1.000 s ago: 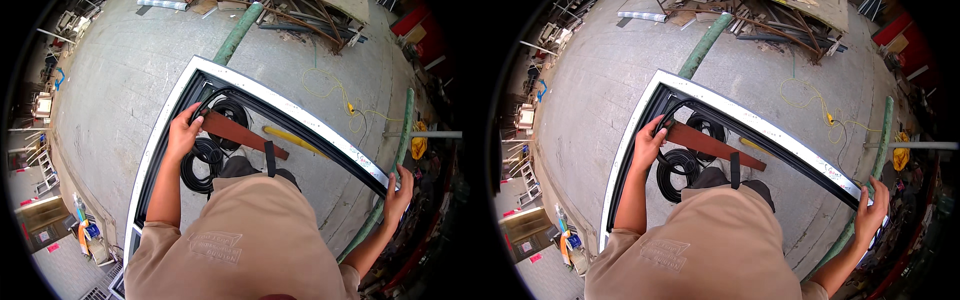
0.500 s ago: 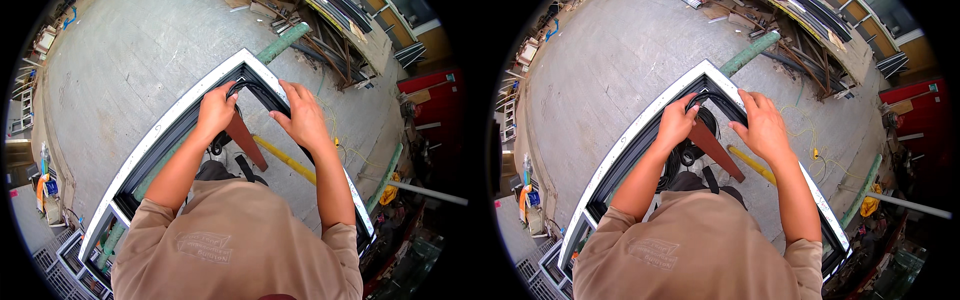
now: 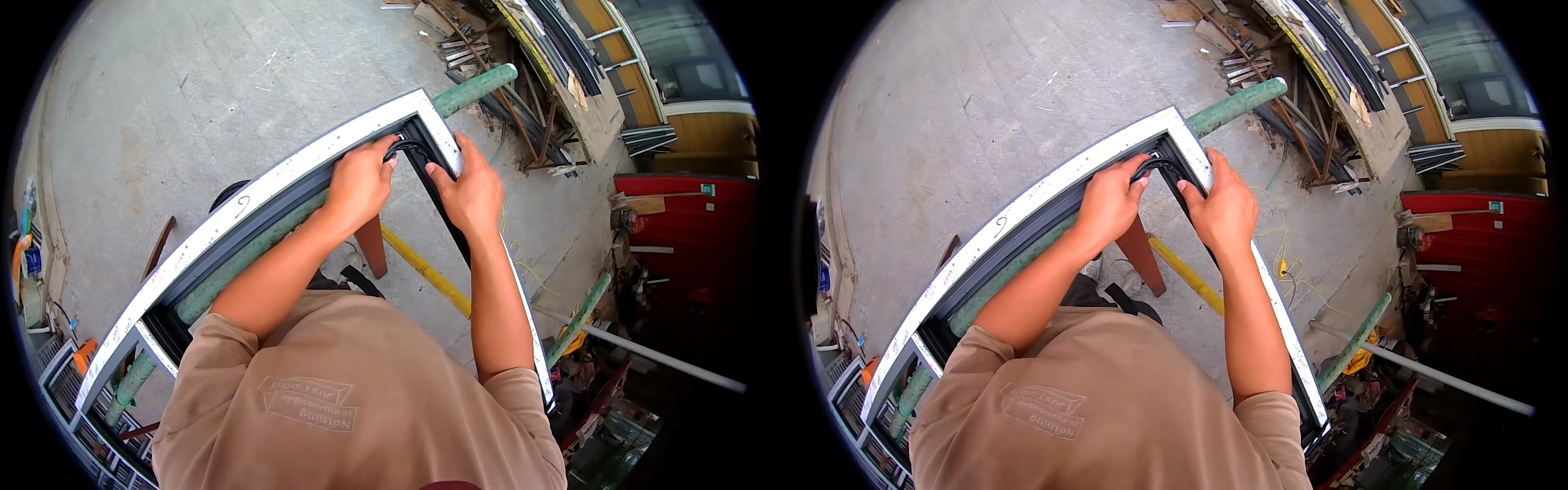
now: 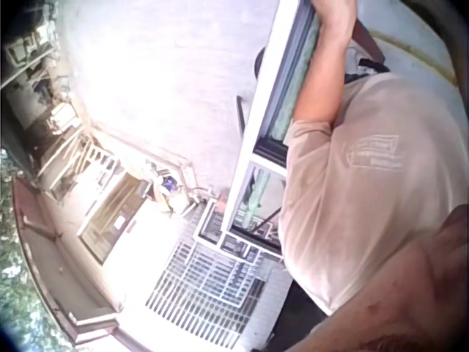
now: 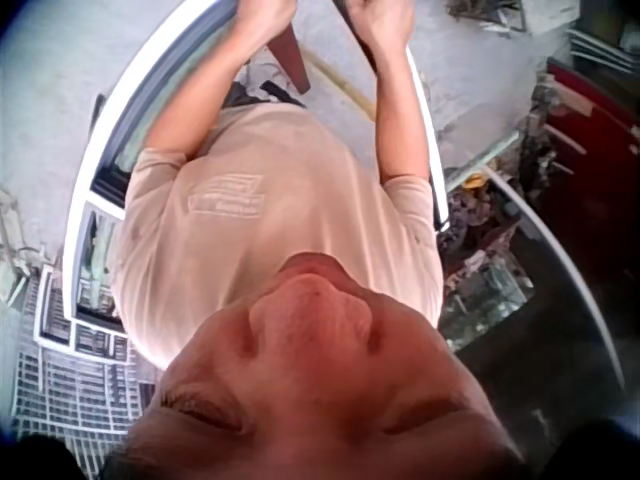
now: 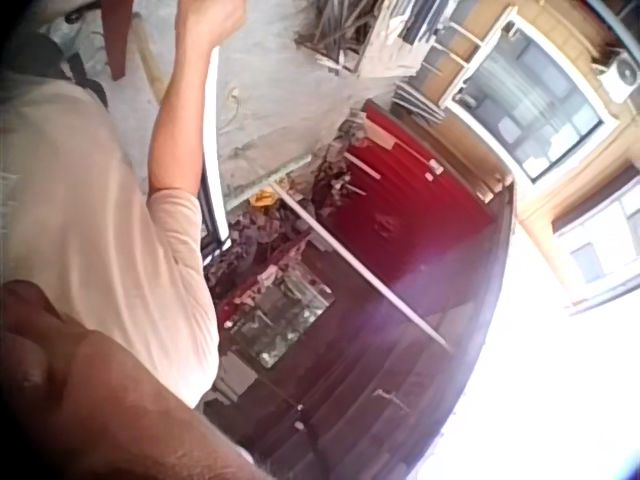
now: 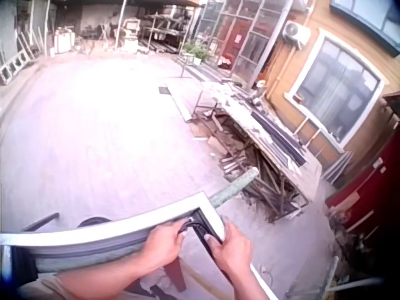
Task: The person installs a black rubber seal into the frame of a white window using their hands and then trims the excess rubber using shears.
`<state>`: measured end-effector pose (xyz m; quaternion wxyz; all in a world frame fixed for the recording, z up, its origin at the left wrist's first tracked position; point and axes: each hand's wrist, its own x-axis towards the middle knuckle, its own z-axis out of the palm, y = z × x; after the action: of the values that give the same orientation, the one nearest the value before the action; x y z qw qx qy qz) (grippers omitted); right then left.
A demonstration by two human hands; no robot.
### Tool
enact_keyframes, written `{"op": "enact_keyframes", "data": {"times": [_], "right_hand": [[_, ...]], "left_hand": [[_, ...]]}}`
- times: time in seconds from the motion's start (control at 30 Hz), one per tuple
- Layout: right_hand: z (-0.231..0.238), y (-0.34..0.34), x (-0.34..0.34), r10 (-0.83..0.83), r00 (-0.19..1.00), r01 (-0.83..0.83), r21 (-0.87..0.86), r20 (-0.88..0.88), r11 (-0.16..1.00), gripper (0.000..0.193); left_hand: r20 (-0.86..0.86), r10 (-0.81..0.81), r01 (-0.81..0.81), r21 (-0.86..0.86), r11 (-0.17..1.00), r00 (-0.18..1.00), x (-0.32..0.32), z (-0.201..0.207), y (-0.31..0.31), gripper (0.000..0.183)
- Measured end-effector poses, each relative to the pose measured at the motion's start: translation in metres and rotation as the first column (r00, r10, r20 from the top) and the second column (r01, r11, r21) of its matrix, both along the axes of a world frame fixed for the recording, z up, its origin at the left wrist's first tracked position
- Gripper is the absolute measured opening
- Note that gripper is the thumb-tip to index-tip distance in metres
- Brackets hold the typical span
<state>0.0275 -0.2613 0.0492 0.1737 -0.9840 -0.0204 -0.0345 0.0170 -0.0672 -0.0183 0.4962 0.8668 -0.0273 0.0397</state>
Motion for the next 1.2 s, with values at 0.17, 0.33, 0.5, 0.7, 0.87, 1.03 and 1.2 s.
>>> {"op": "enact_keyframes", "data": {"times": [0.17, 0.33, 0.5, 0.7, 0.87, 1.03, 1.2], "right_hand": [[0.006, 0.006, 0.008, -0.107, 0.987, 0.109, 0.008, -0.122, 0.994, 0.066], [-0.005, 0.01, 0.003, 0.05, 0.995, -0.041, -0.102, 0.083, 0.994, 0.076], [-0.016, 0.018, 0.005, 0.025, 0.994, 0.007, -0.282, 0.109, 0.959, 0.059], [-0.015, 0.023, 0.006, 0.018, 0.995, 0.016, -0.332, 0.101, 0.943, 0.054], [-0.02, 0.016, 0.012, 0.071, 0.991, -0.035, -0.291, 0.113, 0.956, 0.054], [-0.021, 0.027, 0.032, 0.122, 0.983, -0.089, -0.219, 0.14, 0.972, 0.052], [-0.023, 0.028, 0.034, 0.06, 0.989, -0.029, -0.222, 0.134, 0.975, 0.052]], "left_hand": [[0.003, -0.013, 0.013, -0.03, 0.999, 1.0, 0.003, 0.001, -0.003, 0.039], [0.01, 0.013, -0.013, -0.067, 0.998, 1.0, 0.005, 0.003, -0.006, 0.038], [0.022, 0.058, -0.056, -0.081, 0.995, 0.998, 0.006, 0.002, -0.013, 0.036], [0.034, 0.095, -0.091, -0.117, 0.989, 0.995, 0.007, -0.002, -0.016, 0.035], [0.015, 0.112, -0.11, -0.109, 0.988, 0.994, 0.01, 0.0, -0.02, 0.035], [-0.003, 0.109, -0.109, -0.086, 0.99, 0.994, 0.012, 0.004, -0.022, 0.036], [-0.012, 0.12, -0.12, -0.017, 0.993, 0.993, 0.016, 0.008, -0.026, 0.035]]}}
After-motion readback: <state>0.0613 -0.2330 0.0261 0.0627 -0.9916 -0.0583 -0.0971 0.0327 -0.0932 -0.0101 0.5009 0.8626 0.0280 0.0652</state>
